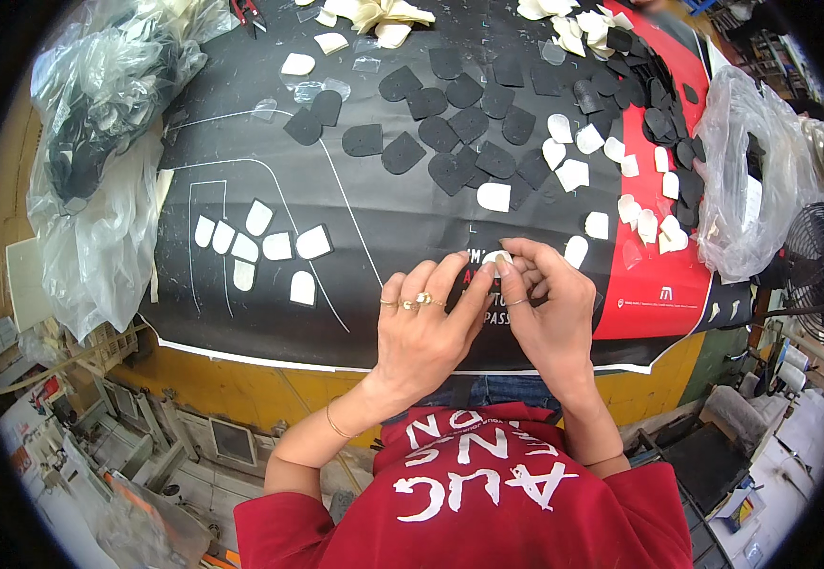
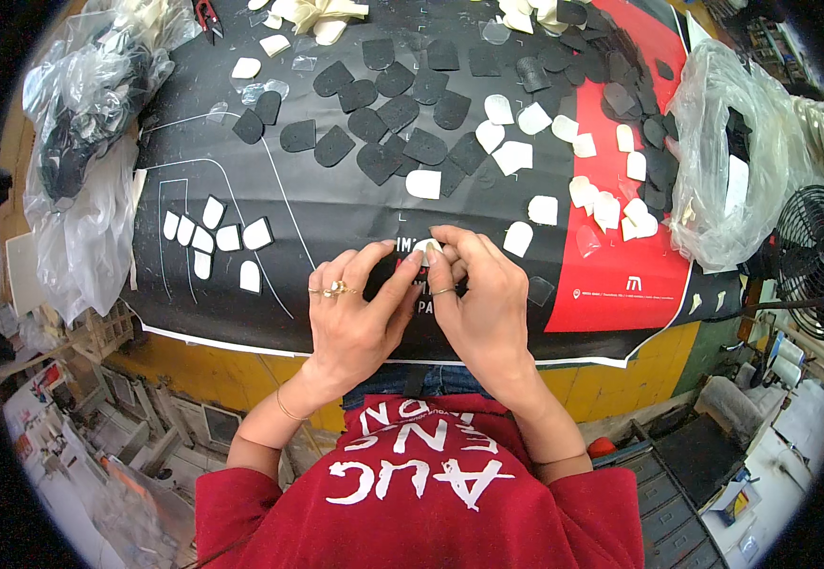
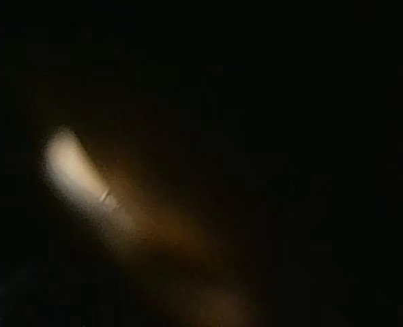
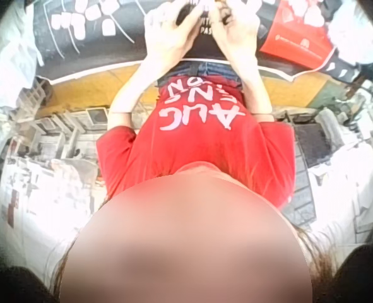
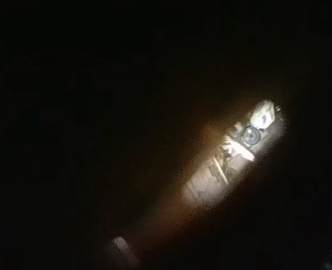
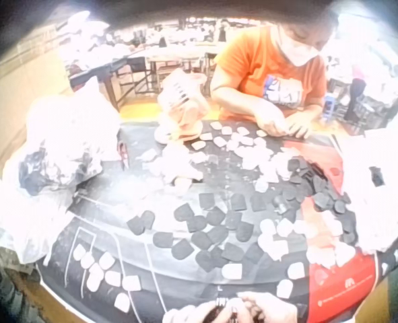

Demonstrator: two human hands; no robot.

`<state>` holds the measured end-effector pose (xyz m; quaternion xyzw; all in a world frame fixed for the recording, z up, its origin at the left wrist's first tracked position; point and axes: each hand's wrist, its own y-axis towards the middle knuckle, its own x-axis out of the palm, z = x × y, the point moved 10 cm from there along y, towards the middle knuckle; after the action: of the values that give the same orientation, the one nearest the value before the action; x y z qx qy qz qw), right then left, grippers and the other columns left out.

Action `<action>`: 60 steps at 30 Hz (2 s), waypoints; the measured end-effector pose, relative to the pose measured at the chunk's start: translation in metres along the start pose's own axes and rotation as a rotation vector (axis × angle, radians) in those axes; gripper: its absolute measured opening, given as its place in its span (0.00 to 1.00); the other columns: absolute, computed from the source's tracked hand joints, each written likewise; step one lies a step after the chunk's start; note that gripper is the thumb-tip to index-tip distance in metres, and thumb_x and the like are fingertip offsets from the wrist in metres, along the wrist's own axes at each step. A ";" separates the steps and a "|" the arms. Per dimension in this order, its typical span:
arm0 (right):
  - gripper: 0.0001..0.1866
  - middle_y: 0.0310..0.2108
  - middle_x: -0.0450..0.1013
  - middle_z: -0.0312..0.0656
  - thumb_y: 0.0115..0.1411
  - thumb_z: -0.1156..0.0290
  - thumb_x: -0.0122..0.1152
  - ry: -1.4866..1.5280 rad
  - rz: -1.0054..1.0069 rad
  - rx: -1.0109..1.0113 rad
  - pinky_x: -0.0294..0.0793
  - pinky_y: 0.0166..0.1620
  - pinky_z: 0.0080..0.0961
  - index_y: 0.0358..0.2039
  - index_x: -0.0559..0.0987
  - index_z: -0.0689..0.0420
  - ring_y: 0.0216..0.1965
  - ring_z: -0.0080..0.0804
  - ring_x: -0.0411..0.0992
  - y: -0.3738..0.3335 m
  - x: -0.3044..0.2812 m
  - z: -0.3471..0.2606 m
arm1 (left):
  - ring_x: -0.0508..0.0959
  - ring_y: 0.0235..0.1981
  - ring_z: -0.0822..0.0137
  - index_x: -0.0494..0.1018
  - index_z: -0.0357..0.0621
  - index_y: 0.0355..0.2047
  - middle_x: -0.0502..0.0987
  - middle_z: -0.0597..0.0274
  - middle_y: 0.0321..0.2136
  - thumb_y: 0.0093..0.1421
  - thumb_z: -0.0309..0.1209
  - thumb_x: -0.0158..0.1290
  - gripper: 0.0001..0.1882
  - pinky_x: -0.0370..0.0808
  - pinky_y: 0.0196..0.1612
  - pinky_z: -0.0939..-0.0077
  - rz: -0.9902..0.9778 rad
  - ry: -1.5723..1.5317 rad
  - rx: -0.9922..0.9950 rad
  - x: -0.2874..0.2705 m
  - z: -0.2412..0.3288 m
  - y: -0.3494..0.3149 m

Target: The person repeatedly picks small white adhesive pads from a table, peels off the backing paper by hand, and places the peeled pads into a separate pile. A second person works nearby on similar pads. The camera remains in a fixed overhead position throughout.

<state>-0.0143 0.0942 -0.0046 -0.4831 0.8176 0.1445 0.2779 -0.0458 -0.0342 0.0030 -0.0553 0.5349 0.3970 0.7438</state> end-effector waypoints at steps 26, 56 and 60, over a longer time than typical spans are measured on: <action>0.06 0.33 0.74 0.45 0.59 0.74 0.66 -0.220 0.306 -0.101 0.74 0.32 0.32 0.37 0.81 0.60 0.31 0.40 0.76 -0.007 -0.051 0.001 | 0.71 0.51 0.58 0.79 0.52 0.50 0.73 0.60 0.52 0.54 0.37 0.64 0.22 0.58 0.55 0.60 -0.067 0.166 -0.076 -0.018 -0.024 -0.014; 0.14 0.37 0.74 0.43 0.57 0.69 0.69 -0.303 0.260 0.032 0.69 0.41 0.35 0.43 0.79 0.58 0.35 0.38 0.73 -0.007 -0.083 0.021 | 0.69 0.56 0.56 0.80 0.51 0.37 0.73 0.60 0.53 0.53 0.33 0.65 0.11 0.52 0.66 0.54 0.041 0.101 -0.084 0.006 -0.013 0.073; 0.12 0.37 0.74 0.44 0.57 0.71 0.69 -0.231 0.229 -0.084 0.70 0.42 0.34 0.40 0.80 0.59 0.38 0.42 0.74 -0.008 -0.068 0.004 | 0.73 0.52 0.61 0.79 0.54 0.29 0.77 0.69 0.47 0.47 0.26 0.65 0.10 0.53 0.65 0.57 0.115 -0.026 -0.054 -0.006 -0.009 0.056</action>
<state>0.0201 0.1407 0.0326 -0.3781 0.8232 0.2638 0.3314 -0.0900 -0.0038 0.0239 -0.0395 0.5163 0.4541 0.7250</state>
